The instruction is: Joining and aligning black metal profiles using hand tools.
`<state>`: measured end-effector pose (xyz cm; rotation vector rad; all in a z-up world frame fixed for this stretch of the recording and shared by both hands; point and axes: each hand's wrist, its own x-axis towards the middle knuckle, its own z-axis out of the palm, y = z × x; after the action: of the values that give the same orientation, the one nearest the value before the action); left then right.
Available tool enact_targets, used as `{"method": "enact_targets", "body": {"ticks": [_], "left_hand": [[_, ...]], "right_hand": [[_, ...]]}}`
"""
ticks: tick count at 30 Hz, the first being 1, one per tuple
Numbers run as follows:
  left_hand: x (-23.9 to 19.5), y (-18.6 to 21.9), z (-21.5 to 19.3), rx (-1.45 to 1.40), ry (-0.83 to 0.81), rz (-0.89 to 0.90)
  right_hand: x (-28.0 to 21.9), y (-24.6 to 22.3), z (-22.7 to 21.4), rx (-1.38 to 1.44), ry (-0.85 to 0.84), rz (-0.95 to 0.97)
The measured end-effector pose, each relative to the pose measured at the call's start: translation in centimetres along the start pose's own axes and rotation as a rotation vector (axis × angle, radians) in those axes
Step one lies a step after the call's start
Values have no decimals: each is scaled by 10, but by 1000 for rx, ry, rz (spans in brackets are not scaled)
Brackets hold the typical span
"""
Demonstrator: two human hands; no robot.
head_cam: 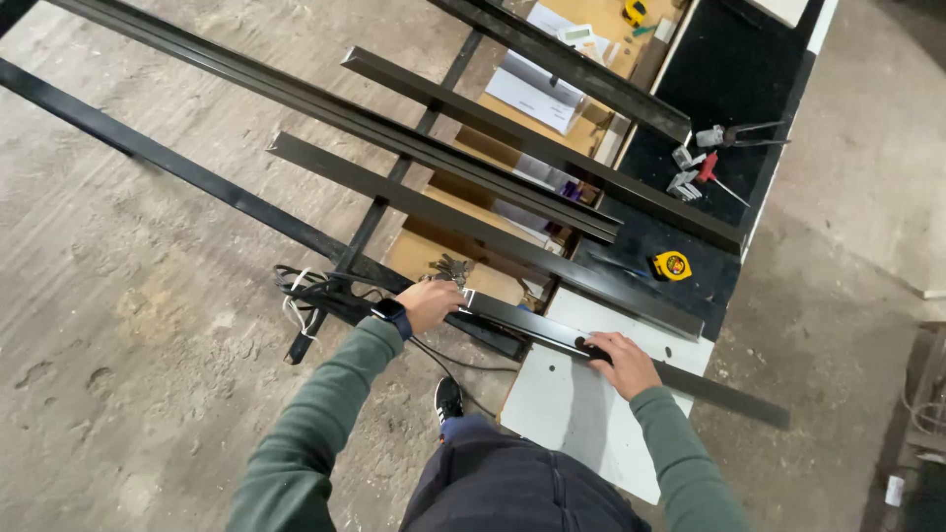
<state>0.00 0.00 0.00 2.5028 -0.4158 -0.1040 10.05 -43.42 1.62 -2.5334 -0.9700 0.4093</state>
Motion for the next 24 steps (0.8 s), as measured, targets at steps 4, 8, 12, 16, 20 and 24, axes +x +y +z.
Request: {"method": "enact_targets", "body": {"ticks": [4,8,12,16,20,24], "left_hand": [[-6,-6,-8,-55,-25,70],[-33,-8,-44,-124,-39,-115],[-35,-19,-33,-59,76,-24],[-27,-15,-25,-109,46,-41],[-12,-5,-14,-125,20,-21],[10,14,4,-97,-54,-41]], "right_hand": [[-2,2,1,19,-14,42],[2,2,1,42,-21,91],[-1,2,1,36,-25,55],[0,-2,-2,24,-26,48],[1,-4,-3,62,-51,105],[2,-4,-4,51,-74,120]]}}
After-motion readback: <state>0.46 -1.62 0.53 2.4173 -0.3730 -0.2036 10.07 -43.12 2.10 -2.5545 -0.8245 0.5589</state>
